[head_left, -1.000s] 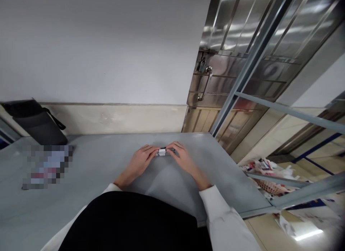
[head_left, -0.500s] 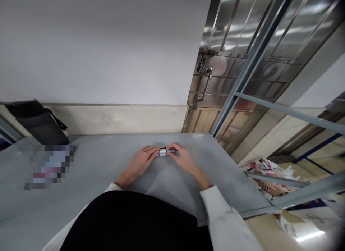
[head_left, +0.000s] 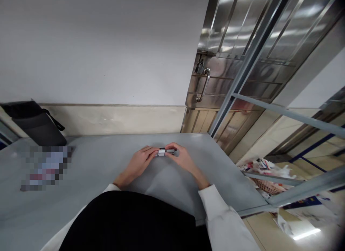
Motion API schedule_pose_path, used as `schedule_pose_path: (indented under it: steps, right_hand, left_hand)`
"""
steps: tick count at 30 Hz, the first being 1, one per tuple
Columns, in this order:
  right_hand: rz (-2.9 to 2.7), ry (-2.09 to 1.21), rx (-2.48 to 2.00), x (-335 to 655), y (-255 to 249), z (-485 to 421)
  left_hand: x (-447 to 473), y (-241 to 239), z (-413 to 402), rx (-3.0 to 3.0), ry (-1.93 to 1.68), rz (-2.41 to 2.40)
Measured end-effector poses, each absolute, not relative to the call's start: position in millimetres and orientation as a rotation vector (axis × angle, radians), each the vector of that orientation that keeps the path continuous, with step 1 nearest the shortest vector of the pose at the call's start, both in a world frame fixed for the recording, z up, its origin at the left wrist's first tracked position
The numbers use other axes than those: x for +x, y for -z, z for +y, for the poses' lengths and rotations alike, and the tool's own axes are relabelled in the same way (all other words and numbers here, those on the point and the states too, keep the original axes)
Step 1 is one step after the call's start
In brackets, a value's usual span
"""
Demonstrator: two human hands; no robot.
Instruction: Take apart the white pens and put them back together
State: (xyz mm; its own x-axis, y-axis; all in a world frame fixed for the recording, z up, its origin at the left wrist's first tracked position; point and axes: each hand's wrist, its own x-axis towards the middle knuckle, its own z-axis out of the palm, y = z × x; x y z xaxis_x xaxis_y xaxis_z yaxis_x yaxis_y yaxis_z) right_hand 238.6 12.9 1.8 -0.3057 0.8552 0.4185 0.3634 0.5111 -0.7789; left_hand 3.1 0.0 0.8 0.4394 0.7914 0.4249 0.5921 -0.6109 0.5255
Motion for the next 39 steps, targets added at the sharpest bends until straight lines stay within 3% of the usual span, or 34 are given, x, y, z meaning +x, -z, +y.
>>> schedule_pose_path:
  steps: [23, 39]
  right_hand:
    - [-1.697, -0.928, -0.832, 248.0, -2.4, 20.7]
    - [-1.512, -0.945, -1.072, 256.8, -0.7, 26.1]
  left_hand:
    - [2.4, 4.1, 3.4, 2.241, -1.001, 1.160]
    - [3.8, 2.3, 1.9, 2.130, -1.061, 1.161]
